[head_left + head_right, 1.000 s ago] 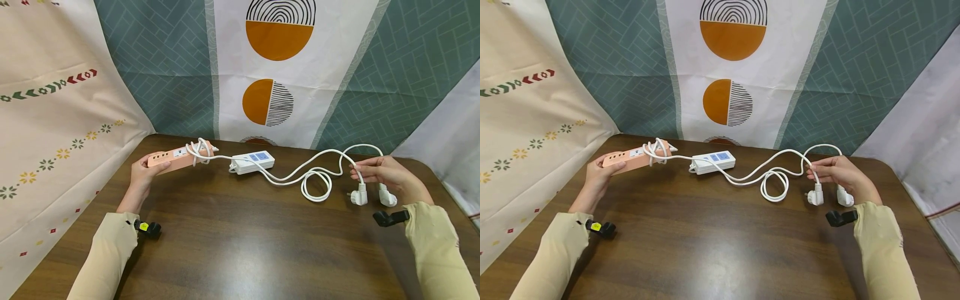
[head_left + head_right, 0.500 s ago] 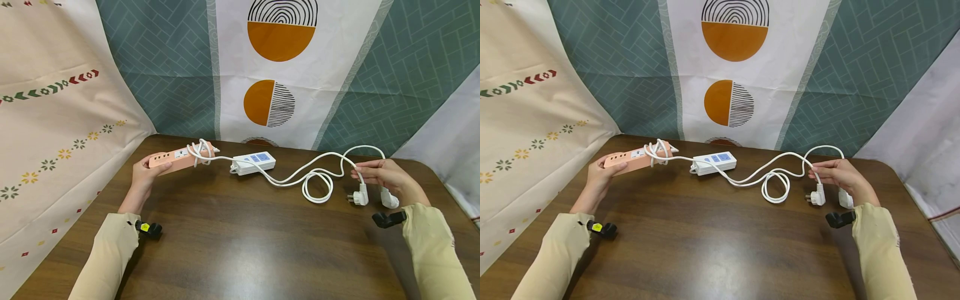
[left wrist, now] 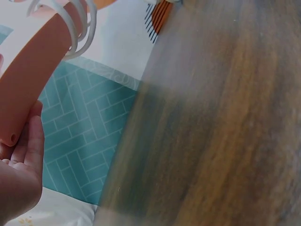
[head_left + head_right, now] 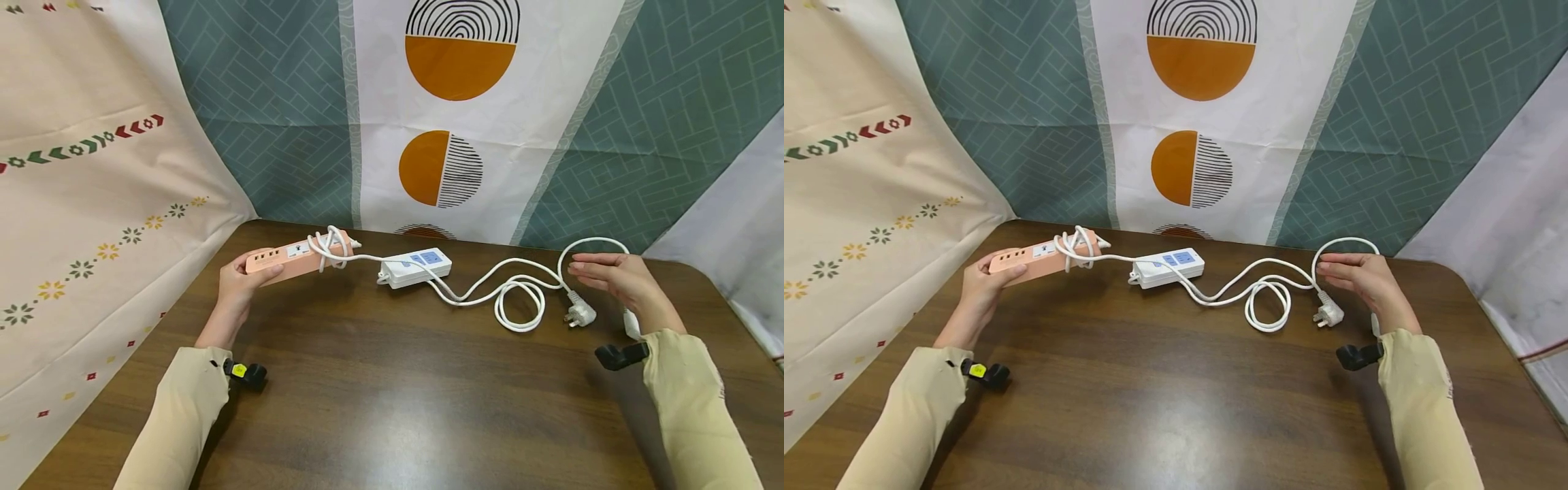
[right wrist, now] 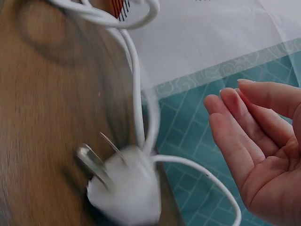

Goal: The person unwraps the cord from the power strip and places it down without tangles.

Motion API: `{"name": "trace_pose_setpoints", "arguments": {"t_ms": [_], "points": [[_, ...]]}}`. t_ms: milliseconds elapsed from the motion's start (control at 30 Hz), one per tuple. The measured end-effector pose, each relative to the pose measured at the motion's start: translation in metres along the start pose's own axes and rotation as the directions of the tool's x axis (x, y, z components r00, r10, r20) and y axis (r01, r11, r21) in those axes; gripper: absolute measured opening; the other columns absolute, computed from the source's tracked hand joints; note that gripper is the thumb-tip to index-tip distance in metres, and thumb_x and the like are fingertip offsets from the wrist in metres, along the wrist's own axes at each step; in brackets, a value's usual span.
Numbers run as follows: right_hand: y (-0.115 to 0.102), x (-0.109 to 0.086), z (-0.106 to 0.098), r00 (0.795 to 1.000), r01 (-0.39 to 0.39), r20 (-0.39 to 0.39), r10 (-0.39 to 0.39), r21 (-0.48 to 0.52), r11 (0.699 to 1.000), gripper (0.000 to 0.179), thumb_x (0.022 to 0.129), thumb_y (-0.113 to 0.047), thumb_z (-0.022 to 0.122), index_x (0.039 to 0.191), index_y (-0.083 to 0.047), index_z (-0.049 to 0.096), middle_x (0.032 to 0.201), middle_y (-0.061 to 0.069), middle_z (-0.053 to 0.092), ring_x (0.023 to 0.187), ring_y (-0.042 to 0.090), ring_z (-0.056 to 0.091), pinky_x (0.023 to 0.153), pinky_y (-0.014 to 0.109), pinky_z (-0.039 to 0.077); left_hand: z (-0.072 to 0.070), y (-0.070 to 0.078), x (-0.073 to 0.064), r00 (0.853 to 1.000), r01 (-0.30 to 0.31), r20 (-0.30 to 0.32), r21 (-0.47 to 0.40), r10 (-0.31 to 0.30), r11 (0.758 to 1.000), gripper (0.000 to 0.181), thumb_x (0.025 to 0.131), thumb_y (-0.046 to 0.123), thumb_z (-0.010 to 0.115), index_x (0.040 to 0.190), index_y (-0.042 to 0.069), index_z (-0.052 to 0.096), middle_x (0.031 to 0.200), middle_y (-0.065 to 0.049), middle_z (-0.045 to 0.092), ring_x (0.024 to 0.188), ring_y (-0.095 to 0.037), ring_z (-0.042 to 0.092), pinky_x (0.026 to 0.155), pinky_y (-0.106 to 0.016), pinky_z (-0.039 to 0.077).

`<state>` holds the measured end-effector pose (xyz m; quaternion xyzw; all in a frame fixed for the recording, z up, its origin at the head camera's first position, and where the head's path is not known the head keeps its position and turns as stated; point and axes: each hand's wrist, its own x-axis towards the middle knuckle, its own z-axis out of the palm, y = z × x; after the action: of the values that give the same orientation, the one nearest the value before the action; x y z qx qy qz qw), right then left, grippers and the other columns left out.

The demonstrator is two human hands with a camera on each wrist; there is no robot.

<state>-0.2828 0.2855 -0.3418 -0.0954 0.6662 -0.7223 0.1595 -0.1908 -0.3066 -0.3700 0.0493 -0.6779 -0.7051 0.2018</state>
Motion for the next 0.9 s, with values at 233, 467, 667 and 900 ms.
{"name": "trace_pose_setpoints", "arguments": {"t_ms": [233, 467, 667, 900], "points": [[-0.002, 0.007, 0.017, 0.999, 0.032, 0.025, -0.034, 0.052, 0.998, 0.027, 0.086, 0.008, 0.053, 0.087, -0.011, 0.072, 0.086, 0.003, 0.07, 0.082, 0.012, 0.066, 0.071, 0.024, 0.051, 0.002, -0.001, 0.0, 1.0, 0.009, -0.001, 0.014, -0.009, 1.0, 0.029, 0.071, 0.0, 0.074, 0.091, 0.017, 0.063, 0.079, 0.01, 0.065, 0.069, -0.001, 0.058, 0.061, -0.015, 0.045], [-0.003, 0.015, 0.034, 0.997, 0.048, 0.051, -0.052, 0.079, 0.996, 0.024, 0.087, 0.006, 0.054, 0.09, -0.01, 0.072, 0.089, 0.005, 0.07, 0.085, 0.013, 0.066, 0.074, 0.024, 0.051, 0.004, -0.001, 0.0, 1.0, 0.007, -0.006, 0.01, -0.007, 1.0, 0.029, 0.071, -0.001, 0.074, 0.091, 0.016, 0.063, 0.079, 0.009, 0.065, 0.069, -0.002, 0.058, 0.06, -0.015, 0.045], [-0.004, 0.021, 0.047, 0.998, 0.043, 0.042, -0.047, 0.081, 0.996, 0.02, 0.088, 0.003, 0.054, 0.091, -0.008, 0.071, 0.09, 0.005, 0.07, 0.085, 0.014, 0.066, 0.074, 0.024, 0.051, 0.004, 0.002, -0.001, 1.0, 0.002, -0.003, 0.007, -0.002, 1.0, 0.029, 0.071, -0.001, 0.074, 0.092, 0.014, 0.062, 0.079, 0.009, 0.065, 0.069, -0.002, 0.059, 0.06, -0.014, 0.045], [-0.004, 0.034, 0.071, 1.0, 0.01, 0.024, -0.012, 0.086, 0.996, 0.018, 0.085, 0.003, 0.059, 0.087, -0.009, 0.071, 0.086, 0.005, 0.07, 0.081, 0.015, 0.067, 0.074, 0.025, 0.051, 0.004, 0.003, -0.002, 1.0, -0.004, 0.001, 0.005, 0.004, 1.0, 0.029, 0.071, -0.002, 0.074, 0.093, 0.013, 0.062, 0.079, 0.008, 0.066, 0.068, -0.002, 0.059, 0.061, -0.015, 0.045]]}}
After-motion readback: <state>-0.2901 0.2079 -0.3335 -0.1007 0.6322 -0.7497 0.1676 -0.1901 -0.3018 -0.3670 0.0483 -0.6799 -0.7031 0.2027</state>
